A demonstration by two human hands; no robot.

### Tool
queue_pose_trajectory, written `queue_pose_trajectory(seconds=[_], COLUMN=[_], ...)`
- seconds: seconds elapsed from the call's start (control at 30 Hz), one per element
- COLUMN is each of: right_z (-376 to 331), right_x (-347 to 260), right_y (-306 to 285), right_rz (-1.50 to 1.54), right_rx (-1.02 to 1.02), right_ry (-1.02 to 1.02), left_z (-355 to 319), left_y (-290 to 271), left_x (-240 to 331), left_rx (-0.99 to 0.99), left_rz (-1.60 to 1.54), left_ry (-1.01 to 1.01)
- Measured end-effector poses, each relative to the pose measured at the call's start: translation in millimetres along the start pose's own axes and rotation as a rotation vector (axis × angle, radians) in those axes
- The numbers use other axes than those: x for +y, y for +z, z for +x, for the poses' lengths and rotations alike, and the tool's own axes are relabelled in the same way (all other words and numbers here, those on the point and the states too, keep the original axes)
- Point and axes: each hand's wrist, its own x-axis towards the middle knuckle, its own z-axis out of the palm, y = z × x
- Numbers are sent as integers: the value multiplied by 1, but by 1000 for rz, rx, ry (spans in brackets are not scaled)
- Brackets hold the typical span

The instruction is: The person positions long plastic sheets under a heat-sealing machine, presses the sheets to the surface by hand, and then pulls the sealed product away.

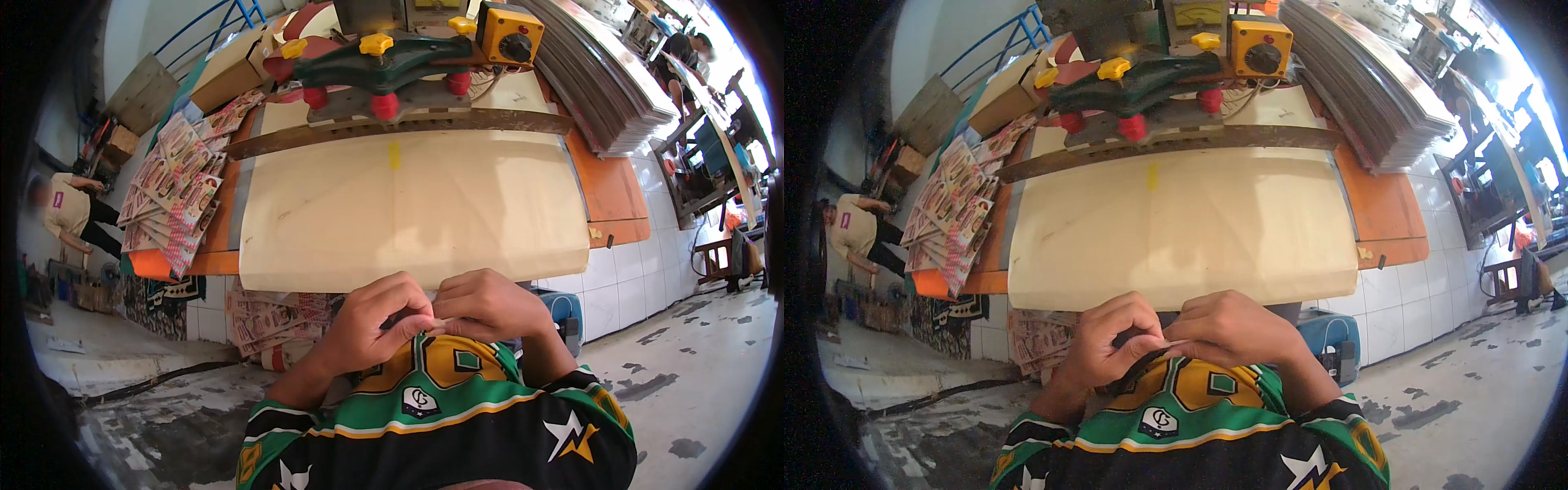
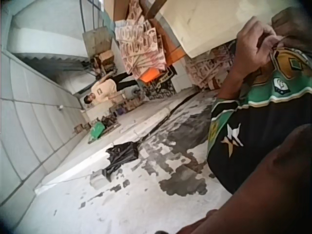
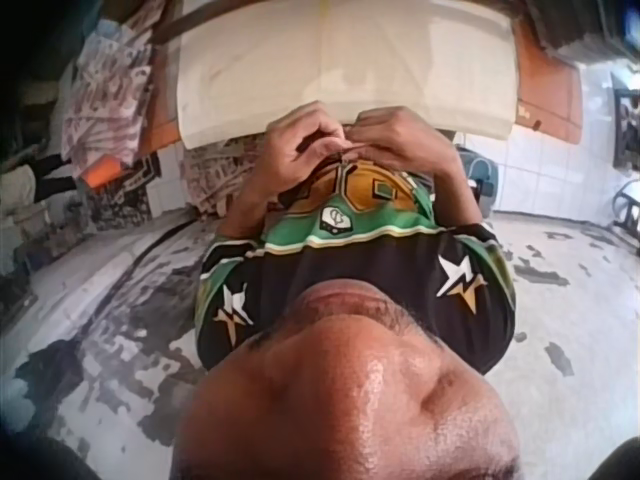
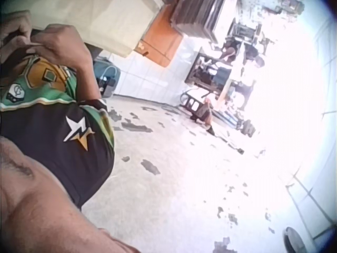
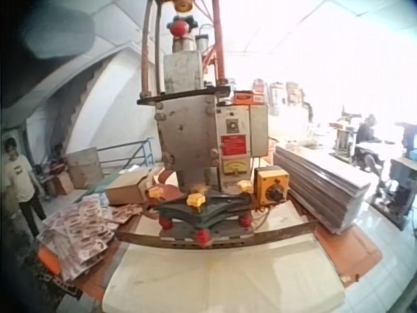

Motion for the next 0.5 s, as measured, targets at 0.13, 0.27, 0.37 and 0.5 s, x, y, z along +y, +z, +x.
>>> queue_pose_trajectory(seconds=[0.13, 0.27, 0.37, 0.5], right_z=[-2, -2, -1, -5], right_x=[1, 0, -6, -10], right_y=[1, 2, 1, 5], right_rz=[-20, 5, 24, -28], right_rx=[-19, -5, -31, -163], right_ry=[20, 7, -5, -29], left_z=[0, -5, -10, -14], left_y=[3, 3, -2, 0], left_x=[4, 0, -3, -4], left_rx=[1, -29, -110, -265], left_rz=[-32, -39, -126, -217], left_ry=[-40, -127, -168, -157])
